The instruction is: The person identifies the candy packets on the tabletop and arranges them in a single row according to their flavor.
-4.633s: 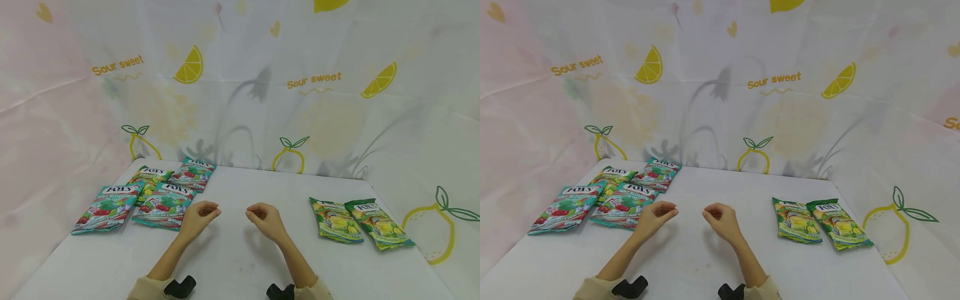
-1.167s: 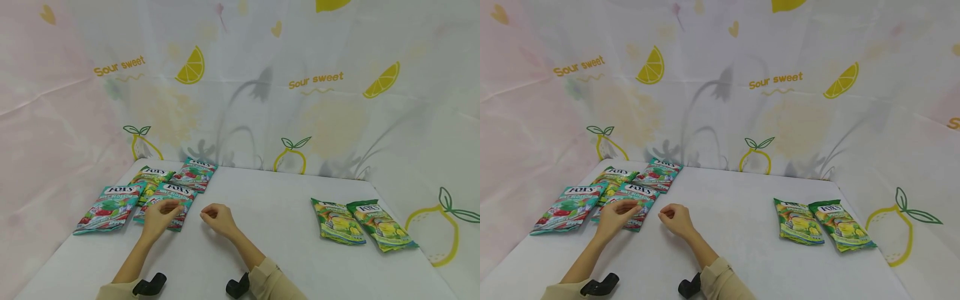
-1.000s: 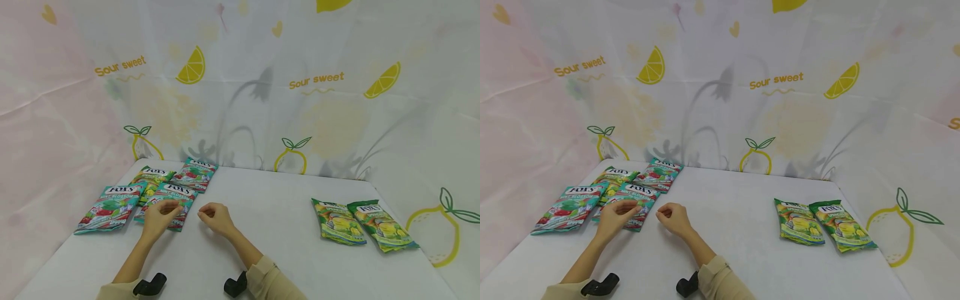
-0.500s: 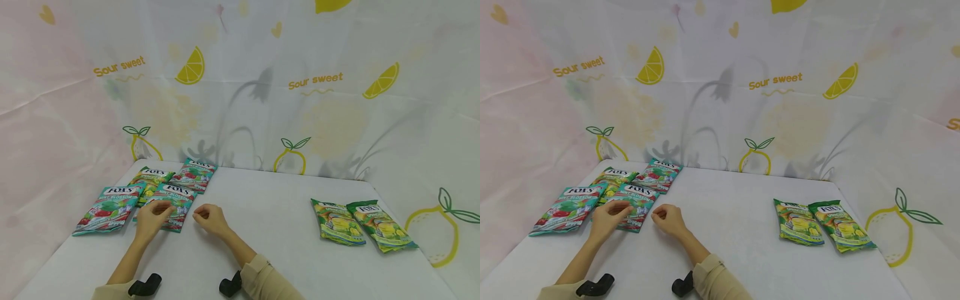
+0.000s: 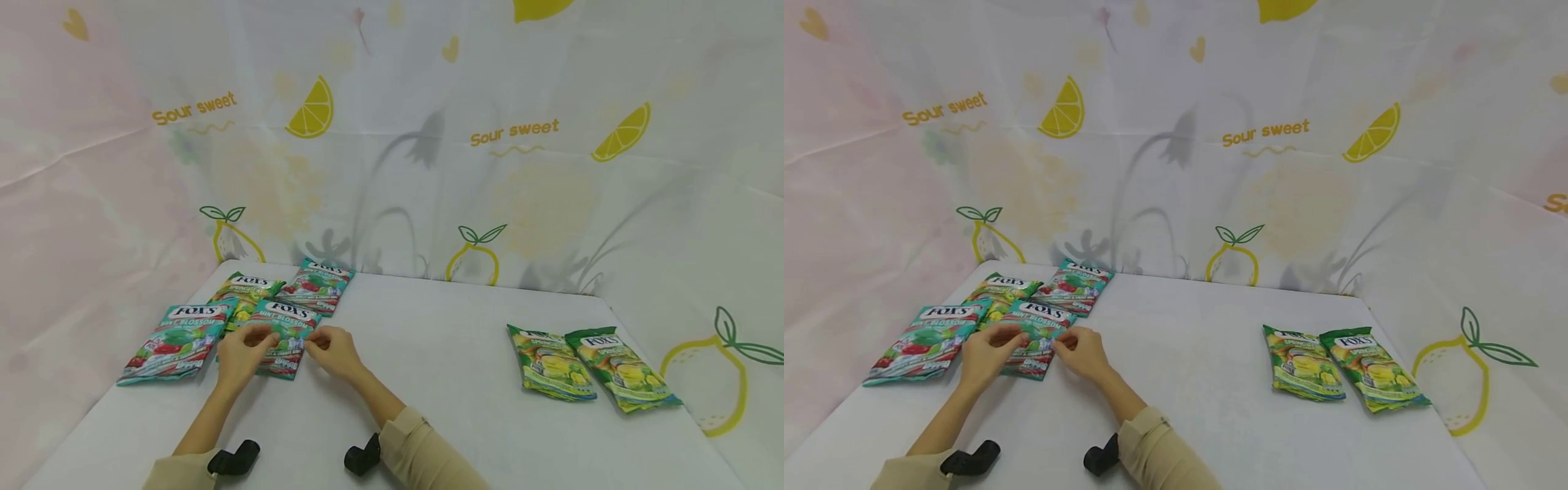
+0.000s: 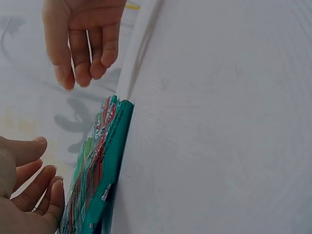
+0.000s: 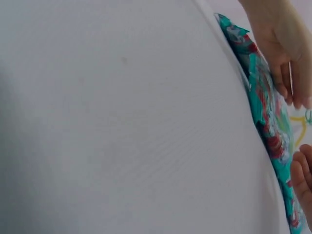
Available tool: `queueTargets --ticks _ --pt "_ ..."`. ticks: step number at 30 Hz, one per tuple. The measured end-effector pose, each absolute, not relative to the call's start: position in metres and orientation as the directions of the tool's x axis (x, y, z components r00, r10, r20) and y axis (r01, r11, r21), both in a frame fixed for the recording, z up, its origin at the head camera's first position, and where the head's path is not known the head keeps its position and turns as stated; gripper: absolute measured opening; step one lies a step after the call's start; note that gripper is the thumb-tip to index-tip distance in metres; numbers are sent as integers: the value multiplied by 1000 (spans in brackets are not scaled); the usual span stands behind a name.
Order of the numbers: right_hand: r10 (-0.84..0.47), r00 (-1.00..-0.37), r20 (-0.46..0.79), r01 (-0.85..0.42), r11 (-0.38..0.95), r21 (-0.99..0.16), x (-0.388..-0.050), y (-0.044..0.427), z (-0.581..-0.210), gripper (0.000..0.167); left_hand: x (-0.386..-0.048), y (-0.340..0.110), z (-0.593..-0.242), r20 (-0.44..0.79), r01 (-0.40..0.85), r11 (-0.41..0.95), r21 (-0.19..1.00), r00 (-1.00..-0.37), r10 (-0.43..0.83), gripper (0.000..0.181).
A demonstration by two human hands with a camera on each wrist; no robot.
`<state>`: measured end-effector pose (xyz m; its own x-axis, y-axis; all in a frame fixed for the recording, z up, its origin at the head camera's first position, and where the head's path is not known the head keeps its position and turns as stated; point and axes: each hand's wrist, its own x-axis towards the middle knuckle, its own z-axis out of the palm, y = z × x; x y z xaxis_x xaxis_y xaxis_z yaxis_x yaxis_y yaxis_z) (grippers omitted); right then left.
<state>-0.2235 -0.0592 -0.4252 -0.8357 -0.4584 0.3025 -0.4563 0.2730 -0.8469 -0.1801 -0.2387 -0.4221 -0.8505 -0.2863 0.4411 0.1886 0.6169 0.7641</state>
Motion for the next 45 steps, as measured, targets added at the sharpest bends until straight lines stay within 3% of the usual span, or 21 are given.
queueTargets --ticks 7,25,34,45 --pt "-443 -849 289 -433 269 -860 -227 -71 -426 14 -185 -242 -425 494 198 642 740 -808 -321 22" --pt "-473 -841 264 -432 292 -853 -231 -88 -422 14 -181 -257 -420 462 158 628 762 -812 -357 25" --pt "-496 -833 246 -438 320 -840 -236 -91 -418 14 -181 -267 -424 519 175 670 721 -777 -356 22" --pt "-497 -849 181 -387 351 -852 -244 -100 -414 14 -182 -270 -417 408 58 717 695 -852 -327 36"
